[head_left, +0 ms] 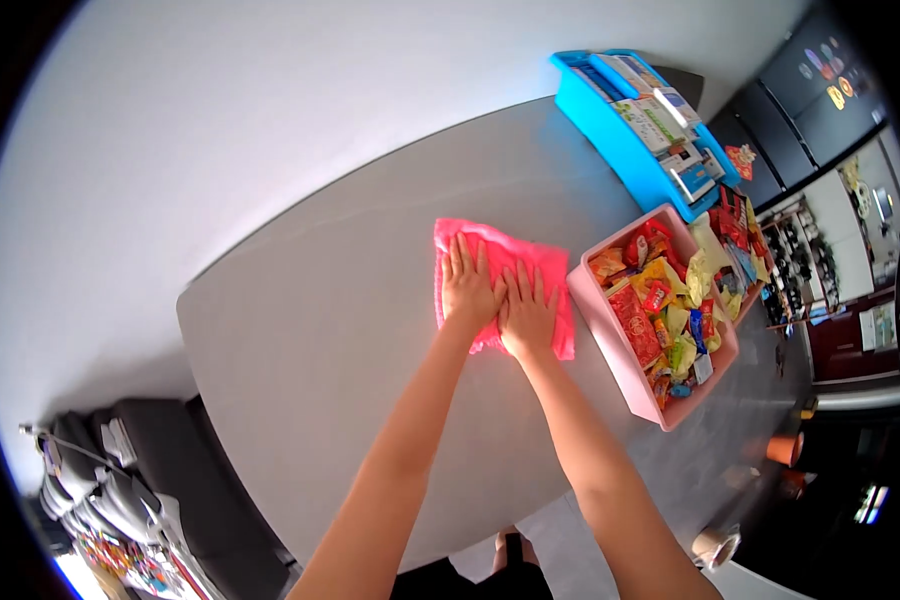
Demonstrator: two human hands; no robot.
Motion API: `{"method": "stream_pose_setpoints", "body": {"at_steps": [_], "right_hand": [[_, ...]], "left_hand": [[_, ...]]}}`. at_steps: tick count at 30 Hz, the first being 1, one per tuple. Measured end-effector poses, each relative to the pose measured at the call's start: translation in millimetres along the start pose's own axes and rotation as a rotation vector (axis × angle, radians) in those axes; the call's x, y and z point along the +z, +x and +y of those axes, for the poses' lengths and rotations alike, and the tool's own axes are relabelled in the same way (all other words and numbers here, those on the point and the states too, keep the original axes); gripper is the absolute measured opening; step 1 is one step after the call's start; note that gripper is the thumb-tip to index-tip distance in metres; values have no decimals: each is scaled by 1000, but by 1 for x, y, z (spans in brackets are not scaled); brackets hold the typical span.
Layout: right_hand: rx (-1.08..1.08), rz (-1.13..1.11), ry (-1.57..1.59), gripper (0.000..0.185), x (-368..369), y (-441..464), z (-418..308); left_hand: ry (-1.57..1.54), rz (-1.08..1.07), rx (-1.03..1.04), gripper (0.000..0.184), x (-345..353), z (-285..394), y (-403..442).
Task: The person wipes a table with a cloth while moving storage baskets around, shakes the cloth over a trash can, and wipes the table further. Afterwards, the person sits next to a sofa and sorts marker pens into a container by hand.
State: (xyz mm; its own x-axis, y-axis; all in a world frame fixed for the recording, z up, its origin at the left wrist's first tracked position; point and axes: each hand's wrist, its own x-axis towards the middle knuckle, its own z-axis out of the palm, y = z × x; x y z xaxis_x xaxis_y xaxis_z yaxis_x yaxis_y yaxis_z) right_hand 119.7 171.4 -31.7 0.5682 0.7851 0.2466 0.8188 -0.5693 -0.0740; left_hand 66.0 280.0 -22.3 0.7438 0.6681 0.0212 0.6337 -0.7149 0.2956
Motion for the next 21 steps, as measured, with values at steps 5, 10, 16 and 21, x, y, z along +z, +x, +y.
{"method": "stream_pose_setpoints", "body": {"at_steps": [5, 10, 16, 21], "right_hand": [[33, 5, 70, 47, 0, -21, -10], [-52, -123, 135, 49, -37, -117, -43], [-237, -303, 279, 51, -79, -236, -80], [-336, -277, 299, 49, -76, -258, -89]], "left_hand": [[-24, -6, -48, 70, -2, -1, -22], [-35, -9, -157, 71, -12, -12, -145], [-43, 18, -428, 72, -25, -17, -310], [-67, 64, -591, 73, -32, -9, -337]]}}
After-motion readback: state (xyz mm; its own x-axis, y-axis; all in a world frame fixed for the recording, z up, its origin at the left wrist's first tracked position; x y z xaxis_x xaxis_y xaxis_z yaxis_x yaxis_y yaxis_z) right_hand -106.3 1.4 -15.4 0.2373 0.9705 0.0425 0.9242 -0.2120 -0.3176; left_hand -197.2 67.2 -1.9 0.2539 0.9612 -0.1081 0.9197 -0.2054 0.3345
